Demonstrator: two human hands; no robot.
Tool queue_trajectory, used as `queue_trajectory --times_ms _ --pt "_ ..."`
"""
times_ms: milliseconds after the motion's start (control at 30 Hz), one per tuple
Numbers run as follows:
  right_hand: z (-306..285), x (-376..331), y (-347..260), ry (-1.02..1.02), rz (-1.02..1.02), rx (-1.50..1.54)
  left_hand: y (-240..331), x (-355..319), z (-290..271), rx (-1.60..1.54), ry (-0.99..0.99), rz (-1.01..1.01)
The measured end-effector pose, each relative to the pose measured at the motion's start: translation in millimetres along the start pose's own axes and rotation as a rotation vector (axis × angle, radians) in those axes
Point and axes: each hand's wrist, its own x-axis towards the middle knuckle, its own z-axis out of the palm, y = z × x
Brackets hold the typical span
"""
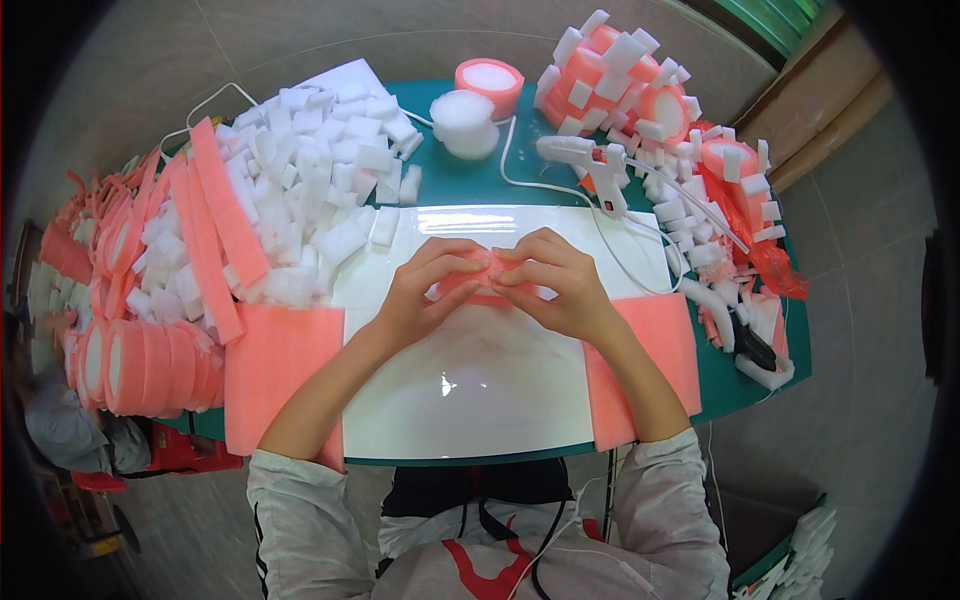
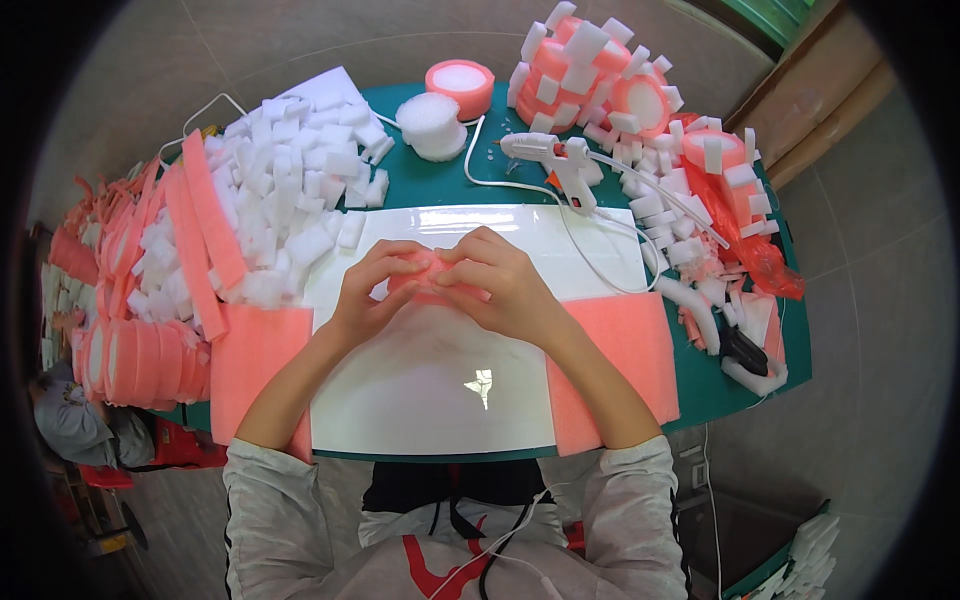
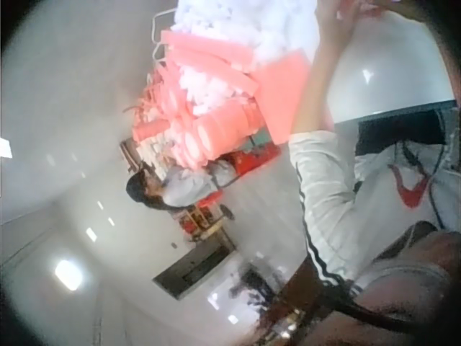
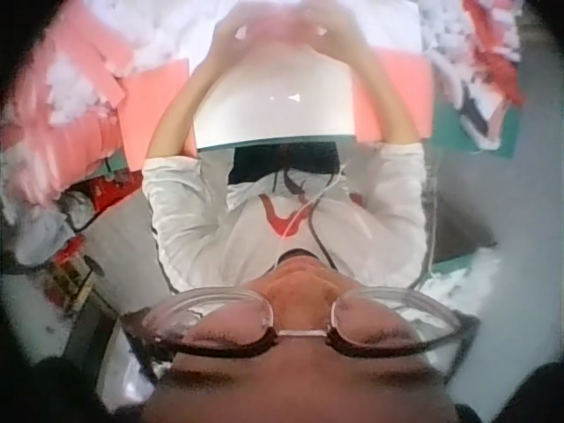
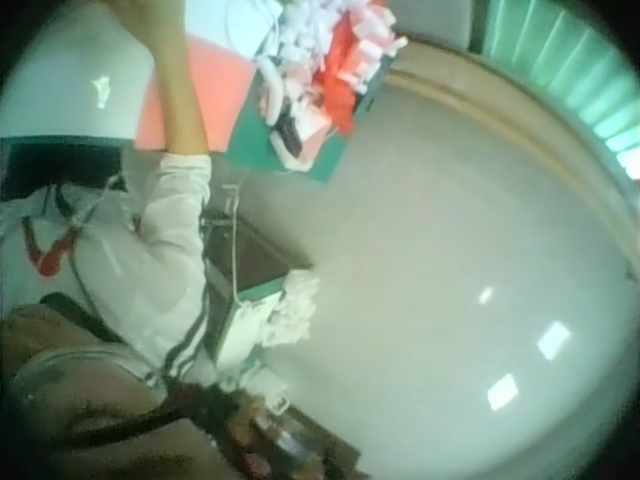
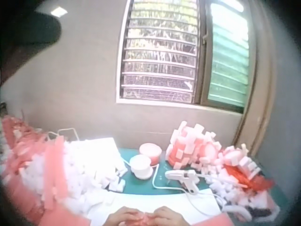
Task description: Assemble a foam product using hot glue.
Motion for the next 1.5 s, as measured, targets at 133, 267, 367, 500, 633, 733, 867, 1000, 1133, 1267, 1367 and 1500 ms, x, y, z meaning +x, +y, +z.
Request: queue_trajectory --times_ms 133,267,367,500,633,733,867,1000,1133,1267,1367,1500 --pt "1.1 -1.5 2.4 0.010 0.023 0.038 2.0 -1.4 2.7 0.054 0.063 0.021" --pt "4.1 -1.8 2.3 0.041 0.025 0.032 0.7 0.9 1.4 0.179 0.057 0.144" --pt "7.1 -3.4 4.1 0.071 0.060 0.088 -0.3 1.0 2.5 0.149 0.052 0.143" --pt "10.2 -4.9 7.0 0.087 0.083 0.111 -0.7 2.1 1.2 0.134 0.065 0.134" --pt "12.2 -5.5 8.6 0.096 0.098 0.172 0.2 2.0 0.5 0.134 0.069 0.139" --pt "11.5 -5.0 4.6 0.091 0.139 0.194 1.1 1.1 1.7 0.131 0.063 0.128" --pt "13.1 -5.3 6.4 0.095 0.138 0.203 0.8 0.2 2.2 0.137 0.065 0.134" --pt "15.1 -5.8 8.0 0.095 0.152 0.208 -2.2 -2.2 1.9 0.127 0.062 0.115" --pt "16.3 -6.2 10.4 0.105 0.121 0.203 -4.3 -3.3 -0.7 0.081 0.025 0.113" --pt "17.2 -4.9 9.8 0.117 0.108 0.200 -1.1 -2.8 -0.6 0.045 0.003 0.112" --pt "17.8 -4.6 9.6 0.134 0.084 0.194 0.1 -2.3 -0.2 0.032 0.013 0.119" --pt "20.3 -6.8 11.2 0.159 0.088 0.181 -1.6 -2.2 -0.5 0.058 0.008 0.109"
